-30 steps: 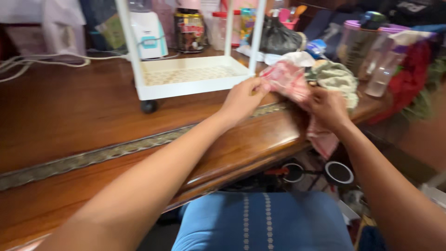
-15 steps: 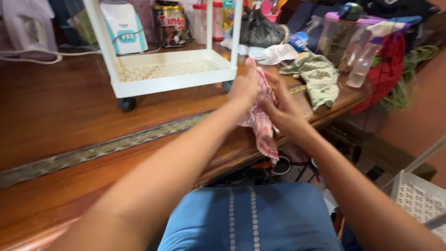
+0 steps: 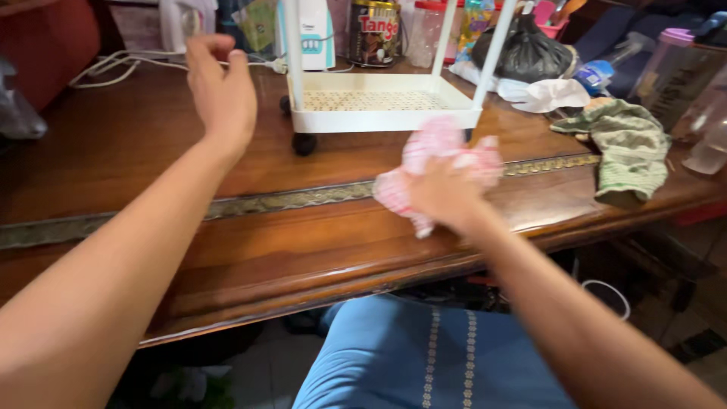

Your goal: The person wipes the white plastic rolling cart's poles and shelves with a checkered cloth, removes the top shelf and side poles, detaches the caster wheels, then reassembles the cart by reattaching the poles, shelves, and wheels. At the end the person folds a red garment on the table.

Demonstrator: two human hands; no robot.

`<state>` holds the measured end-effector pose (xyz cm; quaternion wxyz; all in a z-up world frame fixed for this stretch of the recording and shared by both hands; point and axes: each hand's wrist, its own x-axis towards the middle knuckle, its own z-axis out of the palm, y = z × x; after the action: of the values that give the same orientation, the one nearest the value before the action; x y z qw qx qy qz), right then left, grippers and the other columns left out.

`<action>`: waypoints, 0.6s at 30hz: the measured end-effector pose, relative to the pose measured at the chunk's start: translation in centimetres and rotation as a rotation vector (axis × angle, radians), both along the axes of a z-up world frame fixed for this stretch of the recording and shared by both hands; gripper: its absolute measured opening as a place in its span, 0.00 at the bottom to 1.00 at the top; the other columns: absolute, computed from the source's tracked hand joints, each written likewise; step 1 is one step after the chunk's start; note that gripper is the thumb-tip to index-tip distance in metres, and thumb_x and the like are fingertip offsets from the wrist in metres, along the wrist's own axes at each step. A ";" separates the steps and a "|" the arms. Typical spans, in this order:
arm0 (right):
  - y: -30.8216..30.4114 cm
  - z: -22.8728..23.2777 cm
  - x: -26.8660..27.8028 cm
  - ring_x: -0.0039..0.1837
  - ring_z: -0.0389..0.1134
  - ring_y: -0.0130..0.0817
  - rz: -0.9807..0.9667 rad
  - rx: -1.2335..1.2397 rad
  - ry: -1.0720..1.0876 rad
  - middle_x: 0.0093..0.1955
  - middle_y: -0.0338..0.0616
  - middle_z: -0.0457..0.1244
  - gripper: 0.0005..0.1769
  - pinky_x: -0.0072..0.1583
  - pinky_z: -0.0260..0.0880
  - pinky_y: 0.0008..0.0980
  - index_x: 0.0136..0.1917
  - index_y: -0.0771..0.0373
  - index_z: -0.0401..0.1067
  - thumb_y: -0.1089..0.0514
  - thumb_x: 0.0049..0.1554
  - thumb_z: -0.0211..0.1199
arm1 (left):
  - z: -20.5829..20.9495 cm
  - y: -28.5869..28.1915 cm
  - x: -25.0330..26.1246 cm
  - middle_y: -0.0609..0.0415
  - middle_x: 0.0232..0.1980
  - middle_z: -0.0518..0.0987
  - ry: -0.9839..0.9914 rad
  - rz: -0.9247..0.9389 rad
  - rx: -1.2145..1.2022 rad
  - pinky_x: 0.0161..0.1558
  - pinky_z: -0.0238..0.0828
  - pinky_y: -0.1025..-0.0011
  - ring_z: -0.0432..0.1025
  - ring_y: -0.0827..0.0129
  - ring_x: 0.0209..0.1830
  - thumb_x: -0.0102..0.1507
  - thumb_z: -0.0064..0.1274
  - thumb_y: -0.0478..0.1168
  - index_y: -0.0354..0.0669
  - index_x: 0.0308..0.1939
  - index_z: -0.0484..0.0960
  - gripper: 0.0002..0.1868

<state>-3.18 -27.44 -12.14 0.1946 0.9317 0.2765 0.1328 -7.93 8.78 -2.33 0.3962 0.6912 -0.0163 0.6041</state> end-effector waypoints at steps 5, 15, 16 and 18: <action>15.3 2.4 -9.7 0.66 0.68 0.57 0.441 0.583 0.303 0.64 0.60 0.66 0.33 0.65 0.68 0.53 0.65 0.65 0.70 0.36 0.64 0.45 | -2.6 7.4 0.7 0.52 0.47 0.78 0.217 0.024 -0.138 0.50 0.67 0.64 0.72 0.63 0.47 0.68 0.51 0.42 0.42 0.47 0.77 0.08; 26.1 5.2 -10.2 0.82 0.31 0.71 0.532 0.446 0.555 0.82 0.61 0.33 0.40 0.76 0.27 0.65 0.82 0.44 0.47 0.32 0.61 0.38 | -3.9 21.5 -2.1 0.48 0.40 0.81 0.698 0.037 -0.206 0.42 0.69 0.64 0.74 0.64 0.40 0.66 0.49 0.47 0.41 0.41 0.82 0.14; 27.3 4.2 -9.3 0.82 0.30 0.68 0.643 0.425 0.589 0.82 0.61 0.32 0.37 0.77 0.25 0.63 0.84 0.40 0.47 0.33 0.64 0.33 | -4.4 23.3 -2.2 0.44 0.41 0.81 0.786 0.059 -0.158 0.43 0.68 0.61 0.74 0.60 0.40 0.67 0.49 0.48 0.39 0.40 0.83 0.16; 30.5 3.1 -5.7 0.83 0.29 0.69 0.514 0.264 0.492 0.86 0.58 0.33 0.29 0.77 0.25 0.65 0.78 0.36 0.56 0.36 0.68 0.31 | -5.3 26.3 -1.8 0.43 0.44 0.82 0.847 0.151 -0.029 0.46 0.70 0.58 0.74 0.53 0.43 0.64 0.50 0.49 0.44 0.40 0.84 0.14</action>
<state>-8.84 3.02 -9.06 -0.0390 0.8530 0.5202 -0.0157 -9.74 35.10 -7.68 0.3321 0.8718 0.2069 0.2947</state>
